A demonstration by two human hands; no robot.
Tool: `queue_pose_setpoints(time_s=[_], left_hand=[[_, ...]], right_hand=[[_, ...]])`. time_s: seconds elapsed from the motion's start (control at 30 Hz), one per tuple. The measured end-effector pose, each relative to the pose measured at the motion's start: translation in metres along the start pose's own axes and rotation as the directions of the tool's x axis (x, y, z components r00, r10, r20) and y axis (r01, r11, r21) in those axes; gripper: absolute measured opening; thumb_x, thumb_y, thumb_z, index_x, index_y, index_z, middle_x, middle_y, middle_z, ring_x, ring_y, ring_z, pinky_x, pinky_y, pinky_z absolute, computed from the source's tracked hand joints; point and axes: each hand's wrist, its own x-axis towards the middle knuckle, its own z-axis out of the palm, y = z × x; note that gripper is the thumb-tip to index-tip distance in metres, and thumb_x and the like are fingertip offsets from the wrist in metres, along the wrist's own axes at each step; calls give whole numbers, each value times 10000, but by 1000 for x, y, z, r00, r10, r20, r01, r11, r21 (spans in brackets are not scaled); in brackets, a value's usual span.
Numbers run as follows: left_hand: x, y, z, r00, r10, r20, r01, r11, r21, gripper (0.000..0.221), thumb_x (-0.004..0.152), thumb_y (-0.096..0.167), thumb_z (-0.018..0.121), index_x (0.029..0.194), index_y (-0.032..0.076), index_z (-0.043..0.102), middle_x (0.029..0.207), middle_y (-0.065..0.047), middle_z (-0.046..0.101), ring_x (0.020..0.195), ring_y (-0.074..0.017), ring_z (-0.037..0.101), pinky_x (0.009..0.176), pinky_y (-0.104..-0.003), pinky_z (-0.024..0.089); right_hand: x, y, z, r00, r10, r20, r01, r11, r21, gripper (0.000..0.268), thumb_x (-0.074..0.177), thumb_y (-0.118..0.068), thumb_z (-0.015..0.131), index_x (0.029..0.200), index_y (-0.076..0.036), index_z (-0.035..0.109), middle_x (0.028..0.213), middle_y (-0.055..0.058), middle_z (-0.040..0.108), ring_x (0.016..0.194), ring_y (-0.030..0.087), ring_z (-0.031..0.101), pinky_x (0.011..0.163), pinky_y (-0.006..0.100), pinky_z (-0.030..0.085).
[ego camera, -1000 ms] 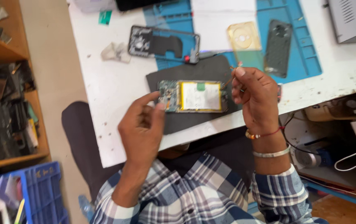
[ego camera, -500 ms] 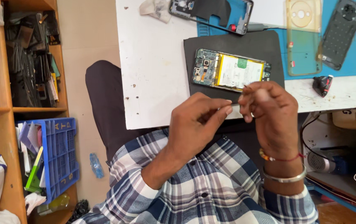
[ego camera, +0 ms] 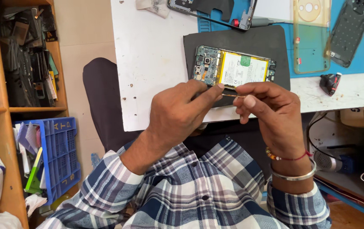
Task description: The person sits on the floor and works on a disassembled smartphone placed on a black mat. They use their hands to manipulate small internal components, specifically connecting and adjusting ribbon cables and flex connectors on the motherboard.
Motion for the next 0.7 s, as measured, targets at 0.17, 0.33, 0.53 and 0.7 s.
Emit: queue_pose_setpoints(time_s=[0.17, 0.33, 0.53, 0.7], left_hand=[[4, -2, 0, 999, 25, -41, -24, 999, 36, 274, 930, 68, 794, 1199, 102, 756, 908, -21, 658, 742, -154, 641, 621, -320, 511], [10, -1, 3, 998, -1, -69, 3, 999, 35, 256, 950, 109, 851, 1187, 109, 754, 902, -10, 645, 729, -138, 630, 606, -307, 496], [13, 0, 5, 997, -4, -73, 5, 1000, 9, 281, 939, 123, 863, 1194, 111, 748, 923, -26, 652, 754, -136, 654, 612, -295, 516], [8, 8, 4, 988, -156, -12, 152, 973, -176, 264, 925, 100, 841, 1175, 103, 755, 948, -39, 673, 769, -158, 689, 645, -303, 545]], right_hand=[[7, 6, -7, 994, 82, 74, -99, 957, 274, 352, 1041, -129, 639, 1321, 83, 608, 1041, 171, 733, 880, 208, 717, 717, 321, 582], [11, 14, -9, 986, 115, 123, -161, 862, 481, 432, 1022, -100, 643, 1404, 72, 539, 1095, 192, 732, 966, 236, 726, 790, 353, 584], [8, 20, -5, 996, 72, 50, -87, 889, 450, 438, 1010, -20, 640, 1425, 62, 526, 1123, 203, 728, 1027, 242, 724, 873, 368, 583], [2, 24, 1, 994, 110, -18, -90, 889, 448, 447, 991, -13, 642, 1412, 55, 506, 1048, 183, 725, 979, 259, 740, 813, 360, 605]])
